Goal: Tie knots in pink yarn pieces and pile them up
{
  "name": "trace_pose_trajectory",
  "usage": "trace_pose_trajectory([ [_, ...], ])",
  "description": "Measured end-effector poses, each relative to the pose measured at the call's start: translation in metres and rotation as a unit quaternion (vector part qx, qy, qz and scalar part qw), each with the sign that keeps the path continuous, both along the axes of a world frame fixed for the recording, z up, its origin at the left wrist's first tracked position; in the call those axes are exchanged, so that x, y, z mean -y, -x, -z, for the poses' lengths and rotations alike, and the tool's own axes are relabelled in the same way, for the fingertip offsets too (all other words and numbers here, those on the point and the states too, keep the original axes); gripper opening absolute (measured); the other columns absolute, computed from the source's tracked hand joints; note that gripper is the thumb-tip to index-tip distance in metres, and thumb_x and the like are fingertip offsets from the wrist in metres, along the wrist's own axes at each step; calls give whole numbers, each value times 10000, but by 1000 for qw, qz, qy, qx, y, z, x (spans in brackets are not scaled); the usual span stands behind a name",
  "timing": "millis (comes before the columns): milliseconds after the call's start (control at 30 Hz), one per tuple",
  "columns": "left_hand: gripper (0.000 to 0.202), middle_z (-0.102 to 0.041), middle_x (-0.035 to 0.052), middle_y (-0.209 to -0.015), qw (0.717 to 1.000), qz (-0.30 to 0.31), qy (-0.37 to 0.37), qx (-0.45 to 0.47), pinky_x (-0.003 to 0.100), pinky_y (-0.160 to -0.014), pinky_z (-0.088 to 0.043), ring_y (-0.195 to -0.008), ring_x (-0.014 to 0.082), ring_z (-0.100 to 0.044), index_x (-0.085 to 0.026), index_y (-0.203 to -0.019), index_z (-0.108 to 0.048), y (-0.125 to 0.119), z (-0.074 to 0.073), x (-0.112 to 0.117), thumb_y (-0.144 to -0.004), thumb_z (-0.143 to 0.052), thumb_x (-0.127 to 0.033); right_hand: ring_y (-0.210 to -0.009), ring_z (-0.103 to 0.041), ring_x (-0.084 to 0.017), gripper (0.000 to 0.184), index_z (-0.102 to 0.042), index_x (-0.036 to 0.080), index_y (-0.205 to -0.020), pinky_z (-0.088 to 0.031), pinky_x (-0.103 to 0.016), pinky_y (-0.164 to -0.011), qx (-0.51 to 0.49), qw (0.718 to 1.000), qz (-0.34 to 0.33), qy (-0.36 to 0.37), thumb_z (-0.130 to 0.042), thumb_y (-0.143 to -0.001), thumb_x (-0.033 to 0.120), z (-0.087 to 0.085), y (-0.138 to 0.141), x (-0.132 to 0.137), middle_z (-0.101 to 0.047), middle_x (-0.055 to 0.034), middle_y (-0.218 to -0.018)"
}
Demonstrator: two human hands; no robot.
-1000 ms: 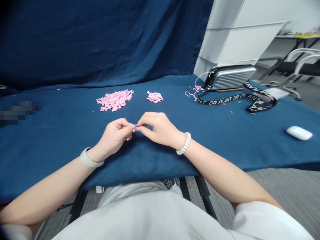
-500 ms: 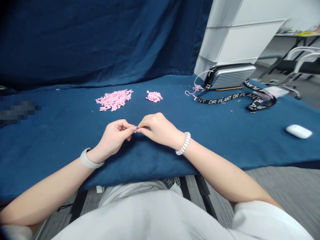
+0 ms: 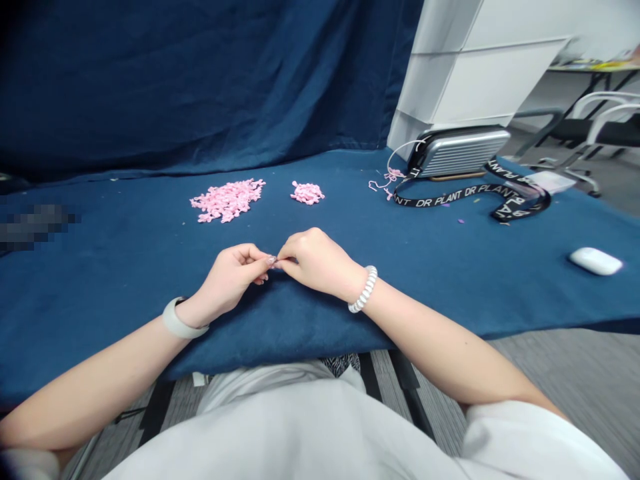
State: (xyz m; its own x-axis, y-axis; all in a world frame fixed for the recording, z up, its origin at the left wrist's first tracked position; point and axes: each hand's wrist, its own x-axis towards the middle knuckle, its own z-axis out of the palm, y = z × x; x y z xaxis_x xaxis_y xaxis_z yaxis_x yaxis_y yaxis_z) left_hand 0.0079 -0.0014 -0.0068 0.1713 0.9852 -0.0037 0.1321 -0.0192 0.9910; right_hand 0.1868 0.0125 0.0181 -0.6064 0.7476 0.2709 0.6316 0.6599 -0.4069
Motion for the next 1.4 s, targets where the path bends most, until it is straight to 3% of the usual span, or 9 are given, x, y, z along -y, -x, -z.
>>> trace_pose_trajectory([
  [333, 182, -628, 34, -598, 994, 11, 100, -49, 183, -514, -492, -517, 88, -586, -101, -704, -584, -3, -7, 0, -717, -659, -266, -809, -497, -25, 251, -604, 136, -897, -300, -159, -728, 72, 997, 26, 16, -439, -845, 317, -2, 4, 3, -574, -35, -922],
  [567, 175, -659, 81, -746, 988, 30, 149, -1, 224, -619, -539, -646, 119, -638, -96, -756, -601, 0, -14, -4, -750, -609, -271, -770, -455, -21, 269, -545, 133, -962, -287, -176, -698, 142, 989, 28, -2, -323, -893, 268, 2, 9, 9, -513, -43, -958],
  [700, 135, -662, 77, -754, 984, 18, 174, 20, 282, -626, -544, -666, 165, -661, -143, -829, -523, 1, -20, -4, -777, -547, -266, -777, -459, -30, 245, -521, 147, -996, -301, -191, -700, 181, 983, 30, -22, -310, -890, 209, 3, 13, 9, -494, -36, -980],
  [933, 181, -636, 51, -670, 978, 12, 205, 31, 310, -608, -535, -655, 202, -667, -198, -919, -401, 5, -30, -3, -801, -500, -295, -825, -477, -66, 277, -553, 127, -932, -314, -232, -740, 223, 973, -22, -61, -297, -894, 229, 9, 19, 6, -510, -46, -919],
  [1233, 266, -666, 104, -740, 973, 22, 224, 48, 336, -647, -537, -704, 232, -677, -196, -1003, -405, 6, -35, -3, -784, -509, -305, -724, -432, -22, 245, -624, 139, -869, -241, -194, -686, 216, 970, -80, -78, -392, -868, 219, 9, 12, -5, -552, -36, -829],
  [1400, 286, -671, 113, -766, 973, 23, 226, 37, 326, -635, -537, -701, 229, -676, -192, -994, -417, 9, -35, -4, -768, -540, -320, -676, -395, -9, 342, -633, 119, -811, -214, -187, -666, 194, 972, -105, -86, -328, -893, 251, 9, 9, -9, -562, -43, -799],
])
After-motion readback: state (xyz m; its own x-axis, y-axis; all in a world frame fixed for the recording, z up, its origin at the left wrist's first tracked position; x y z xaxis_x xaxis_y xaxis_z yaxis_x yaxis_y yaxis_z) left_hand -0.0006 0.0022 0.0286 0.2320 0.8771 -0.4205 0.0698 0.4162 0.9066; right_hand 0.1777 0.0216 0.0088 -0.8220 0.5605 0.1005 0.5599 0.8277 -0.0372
